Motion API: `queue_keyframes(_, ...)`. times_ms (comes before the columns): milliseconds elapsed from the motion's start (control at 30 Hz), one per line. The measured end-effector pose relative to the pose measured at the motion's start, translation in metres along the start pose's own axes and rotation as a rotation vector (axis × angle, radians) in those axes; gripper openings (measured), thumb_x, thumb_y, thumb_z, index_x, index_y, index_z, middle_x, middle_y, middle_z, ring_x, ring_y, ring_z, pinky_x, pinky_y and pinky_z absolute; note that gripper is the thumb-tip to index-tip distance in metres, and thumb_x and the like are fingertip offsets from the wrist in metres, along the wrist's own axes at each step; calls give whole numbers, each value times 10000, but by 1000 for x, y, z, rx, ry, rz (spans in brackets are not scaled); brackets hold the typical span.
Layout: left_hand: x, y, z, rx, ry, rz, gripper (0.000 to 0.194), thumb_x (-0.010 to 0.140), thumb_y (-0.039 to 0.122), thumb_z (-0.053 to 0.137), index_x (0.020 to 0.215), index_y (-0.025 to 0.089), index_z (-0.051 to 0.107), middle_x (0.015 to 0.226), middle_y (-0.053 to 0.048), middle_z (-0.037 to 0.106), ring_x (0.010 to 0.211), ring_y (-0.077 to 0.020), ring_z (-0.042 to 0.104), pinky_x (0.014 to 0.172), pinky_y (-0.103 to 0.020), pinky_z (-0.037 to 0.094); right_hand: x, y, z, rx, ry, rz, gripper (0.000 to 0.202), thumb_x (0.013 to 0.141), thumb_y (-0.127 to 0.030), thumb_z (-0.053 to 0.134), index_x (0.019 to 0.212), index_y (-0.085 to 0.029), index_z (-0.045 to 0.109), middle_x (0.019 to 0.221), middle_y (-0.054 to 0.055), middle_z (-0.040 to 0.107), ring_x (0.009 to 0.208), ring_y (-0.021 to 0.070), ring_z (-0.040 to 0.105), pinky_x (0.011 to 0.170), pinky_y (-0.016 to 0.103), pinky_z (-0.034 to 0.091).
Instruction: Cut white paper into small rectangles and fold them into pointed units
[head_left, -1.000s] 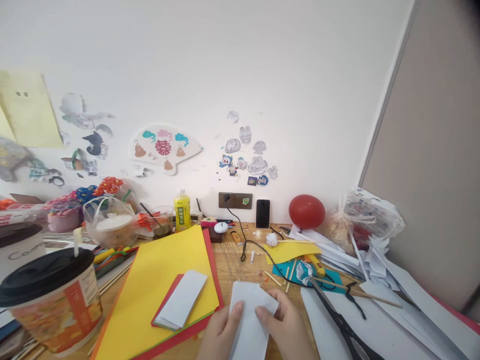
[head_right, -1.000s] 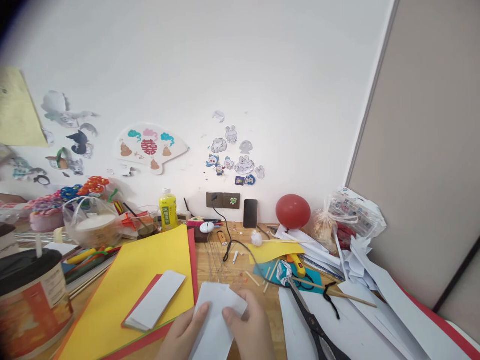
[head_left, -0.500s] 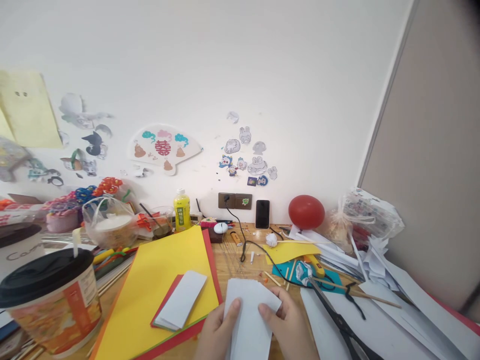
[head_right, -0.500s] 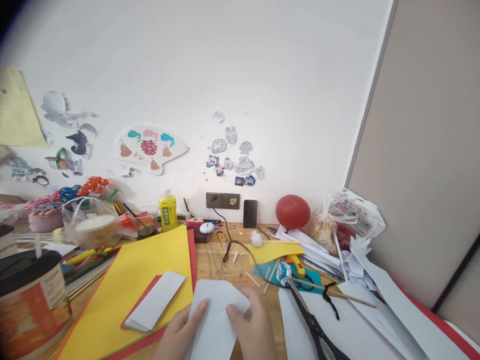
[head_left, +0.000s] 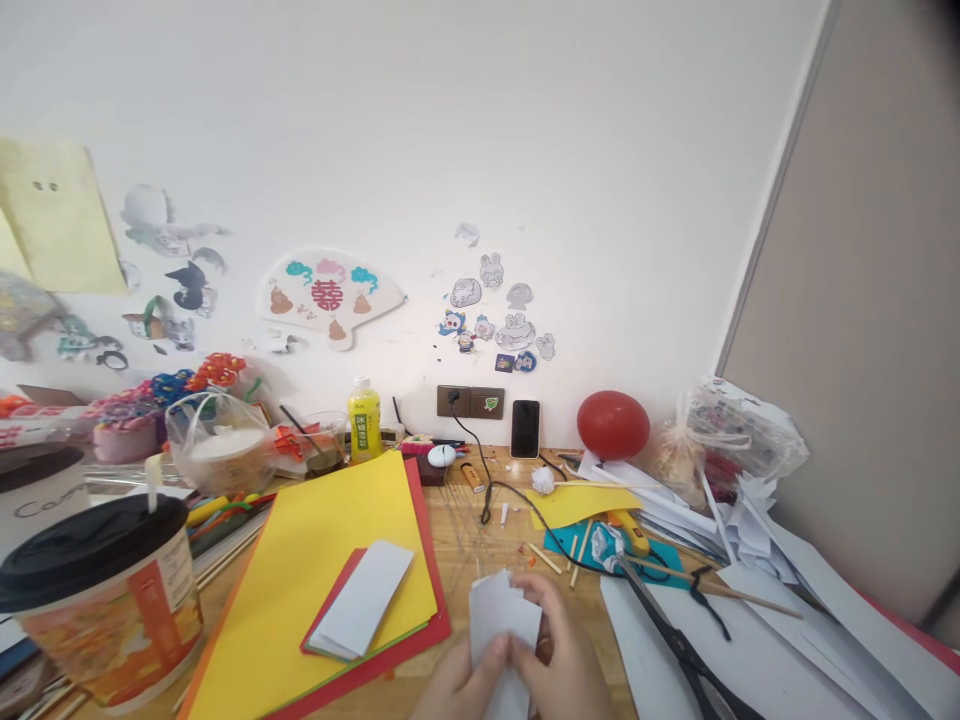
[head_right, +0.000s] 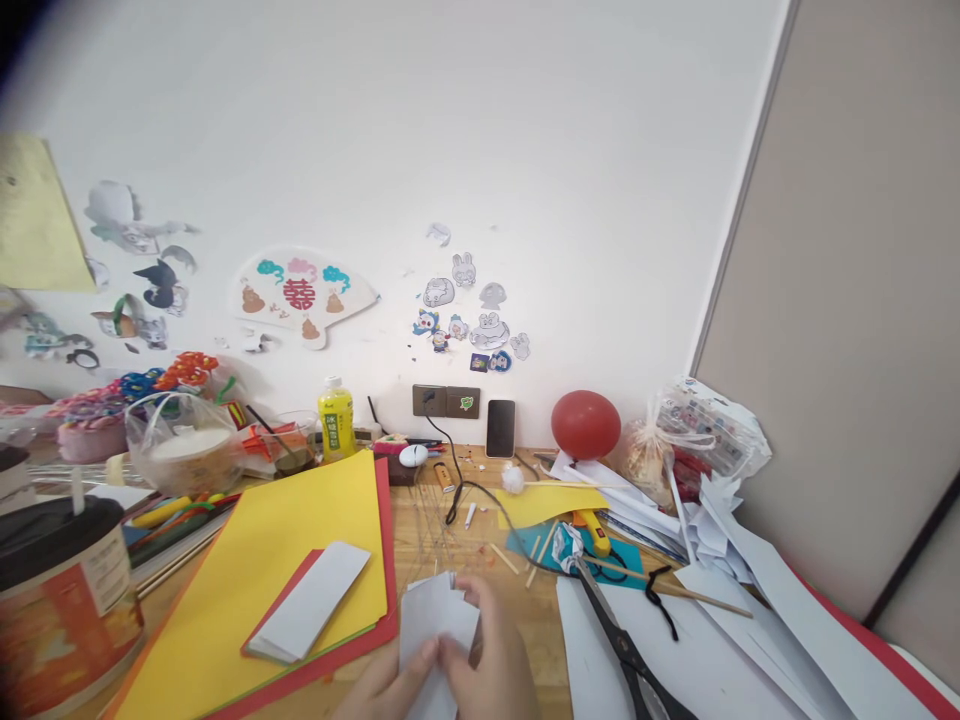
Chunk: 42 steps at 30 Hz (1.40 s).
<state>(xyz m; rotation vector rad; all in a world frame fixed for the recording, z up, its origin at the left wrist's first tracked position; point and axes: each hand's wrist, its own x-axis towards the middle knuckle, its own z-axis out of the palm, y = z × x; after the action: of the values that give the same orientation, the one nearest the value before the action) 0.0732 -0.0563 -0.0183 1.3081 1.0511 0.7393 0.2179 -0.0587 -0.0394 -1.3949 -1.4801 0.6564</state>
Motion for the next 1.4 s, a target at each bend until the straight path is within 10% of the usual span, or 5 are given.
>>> queue_keyframes(267,4,-5,-3,8,-147,76,720,501,749,688,931,173,648,949,-62,693,959,-280,607,836,-330,450,7,-18,-16,-397,-78,-384,689,584,-64,636,1240,-259,556,1265,83,572,1192,307,504,968,434,446)
queue_keyframes(600,8,2,-14,43,-123,57,708,605,610,599,1116,123,546,792,-61,663,634,-214,621,595,-314,484,14,-15,-23,-122,14,-43,28,663,-192,628,691,-189,630,698,18,652,704,220,606,645,280,470)
queue_keyframes(800,-2,28,-24,350,109,207,221,736,272,489,818,169,666,859,-75,692,871,-260,602,807,-320,421,17,-15,-23,-168,-14,28,56,623,-157,620,661,-195,636,711,26,688,723,239,628,659,304,471)
queue_keyframes(1033,7,-5,-19,485,195,246,523,698,110,466,1217,134,526,1128,-101,651,1078,-224,575,946,-292,391,14,0,-8,85,127,70,474,558,-148,623,1031,-183,634,1030,81,694,973,265,642,874,361,487)
queue_keyframes(1400,22,-18,-18,326,294,337,407,626,225,468,1013,155,574,859,-73,641,869,-246,611,841,-351,455,22,9,-2,254,114,113,419,737,-575,526,803,-172,620,788,77,678,779,249,635,711,321,504)
